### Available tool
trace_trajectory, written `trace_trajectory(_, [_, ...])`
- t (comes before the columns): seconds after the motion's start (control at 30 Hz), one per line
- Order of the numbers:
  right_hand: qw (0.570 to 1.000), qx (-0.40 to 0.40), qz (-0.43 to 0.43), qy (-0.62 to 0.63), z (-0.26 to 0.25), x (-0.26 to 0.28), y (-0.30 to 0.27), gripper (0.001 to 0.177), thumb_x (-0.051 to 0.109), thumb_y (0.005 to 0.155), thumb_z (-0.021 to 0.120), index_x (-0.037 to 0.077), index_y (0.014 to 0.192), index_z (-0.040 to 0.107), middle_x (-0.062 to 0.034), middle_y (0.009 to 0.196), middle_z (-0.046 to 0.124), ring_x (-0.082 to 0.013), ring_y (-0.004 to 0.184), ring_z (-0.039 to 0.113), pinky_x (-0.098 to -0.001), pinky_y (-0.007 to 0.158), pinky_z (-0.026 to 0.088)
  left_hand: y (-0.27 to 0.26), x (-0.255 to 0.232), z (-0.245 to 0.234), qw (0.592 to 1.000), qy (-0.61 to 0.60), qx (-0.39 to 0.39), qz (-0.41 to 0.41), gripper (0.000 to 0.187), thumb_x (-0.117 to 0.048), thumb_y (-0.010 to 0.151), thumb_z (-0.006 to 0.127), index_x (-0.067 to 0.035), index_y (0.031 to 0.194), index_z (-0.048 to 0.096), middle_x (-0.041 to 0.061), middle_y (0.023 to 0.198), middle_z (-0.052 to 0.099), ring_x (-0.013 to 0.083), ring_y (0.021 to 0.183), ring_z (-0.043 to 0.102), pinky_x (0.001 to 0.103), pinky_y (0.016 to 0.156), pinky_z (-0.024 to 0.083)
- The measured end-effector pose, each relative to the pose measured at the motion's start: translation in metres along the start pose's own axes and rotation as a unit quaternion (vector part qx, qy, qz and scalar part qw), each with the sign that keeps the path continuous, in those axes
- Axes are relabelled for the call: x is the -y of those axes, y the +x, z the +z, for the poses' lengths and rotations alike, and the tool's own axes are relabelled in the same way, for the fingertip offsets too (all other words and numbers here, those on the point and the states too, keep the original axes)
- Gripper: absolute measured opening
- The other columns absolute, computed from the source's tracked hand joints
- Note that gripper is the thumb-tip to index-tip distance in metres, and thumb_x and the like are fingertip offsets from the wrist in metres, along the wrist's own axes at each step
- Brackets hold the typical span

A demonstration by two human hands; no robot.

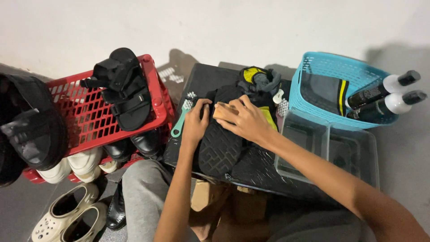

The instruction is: The person scrubs the sole of a black shoe with a wooden block while seated at a small table. The person holds the shoe steady with the left hand and rubs the sole with the right hand. The shoe remains on the table during the task.

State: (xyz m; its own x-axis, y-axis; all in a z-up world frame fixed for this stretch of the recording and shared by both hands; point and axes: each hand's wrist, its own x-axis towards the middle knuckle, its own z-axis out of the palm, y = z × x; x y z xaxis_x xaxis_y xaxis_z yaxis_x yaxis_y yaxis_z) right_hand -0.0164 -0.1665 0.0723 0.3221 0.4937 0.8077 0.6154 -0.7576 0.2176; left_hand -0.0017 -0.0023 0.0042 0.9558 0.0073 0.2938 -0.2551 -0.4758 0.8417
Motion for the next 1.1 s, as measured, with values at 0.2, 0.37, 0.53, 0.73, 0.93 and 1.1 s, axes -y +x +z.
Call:
trace_trajectory(0.2, [0.991, 0.126, 0.016, 0.033, 0.024, -0.01, -0.045, 0.043, 0.057, 0.096, 0.064, 0.015, 0.105, 0.071, -0.0074, 0.09, 0.056, -0.0218, 0.08, 0.052, -0.0262, 0.064, 0.043, 0.001, 0.002, 0.001, 1.0, 0.0, 0.005, -0.009, 0.018, -0.01, 0.106, 0.049, -0.012, 0.115, 0.064, 0.022, 0.089, 0.073, 0.0397, 0.082, 0.072, 0.05, 0.072, 0.06])
trace_trajectory(0.37, [0.994, 0.112, -0.001, 0.003, 0.022, -0.027, -0.038, 0.042, 0.051, 0.094, 0.071, 0.013, 0.112, 0.069, -0.0107, 0.087, 0.058, -0.028, 0.078, 0.056, -0.0319, 0.064, 0.048, -0.001, 0.002, 0.001, 1.0, 0.003, 0.003, -0.008, 0.018, -0.011, 0.106, 0.049, -0.013, 0.115, 0.064, 0.02, 0.09, 0.074, 0.0385, 0.083, 0.072, 0.049, 0.071, 0.06])
trace_trajectory(0.53, [0.99, 0.111, 0.021, 0.088, 0.01, -0.025, -0.031, 0.043, 0.052, 0.094, 0.071, 0.009, 0.091, 0.071, -0.0094, 0.092, 0.06, -0.0261, 0.085, 0.057, -0.0257, 0.064, 0.051, 0.001, -0.003, -0.001, 1.0, 0.002, 0.009, -0.006, 0.019, -0.01, 0.107, 0.048, -0.012, 0.116, 0.064, 0.021, 0.088, 0.073, 0.0368, 0.08, 0.072, 0.048, 0.07, 0.06])
trace_trajectory(0.73, [0.976, 0.072, 0.176, 0.106, 0.013, -0.025, -0.039, 0.03, 0.033, 0.098, 0.069, 0.003, 0.097, 0.075, -0.003, 0.095, 0.053, -0.0109, 0.091, 0.046, -0.0267, 0.071, 0.043, -0.002, 0.001, -0.003, 1.0, 0.011, 0.025, -0.013, 0.018, -0.01, 0.105, 0.049, -0.015, 0.116, 0.064, 0.02, 0.09, 0.074, 0.0385, 0.084, 0.073, 0.049, 0.072, 0.06])
trace_trajectory(0.93, [0.913, 0.227, 0.133, 0.311, 0.014, -0.042, -0.048, 0.041, 0.05, 0.082, 0.081, 0.012, 0.097, 0.081, -0.0099, 0.106, 0.072, -0.0344, 0.095, 0.06, -0.0418, 0.086, 0.052, 0.002, -0.001, -0.006, 0.999, 0.008, 0.04, -0.02, 0.018, -0.009, 0.106, 0.049, -0.014, 0.116, 0.063, 0.023, 0.091, 0.074, 0.0412, 0.086, 0.073, 0.05, 0.073, 0.06])
trace_trajectory(1.1, [0.945, 0.211, 0.111, 0.222, 0.032, -0.03, -0.05, 0.037, 0.057, 0.088, 0.073, 0.023, 0.097, 0.082, 0.0022, 0.111, 0.07, -0.023, 0.099, 0.057, -0.0322, 0.085, 0.051, 0.005, 0.002, -0.004, 0.999, 0.012, 0.028, -0.009, 0.018, -0.007, 0.105, 0.05, -0.012, 0.116, 0.063, 0.023, 0.092, 0.074, 0.0405, 0.085, 0.073, 0.05, 0.072, 0.06])
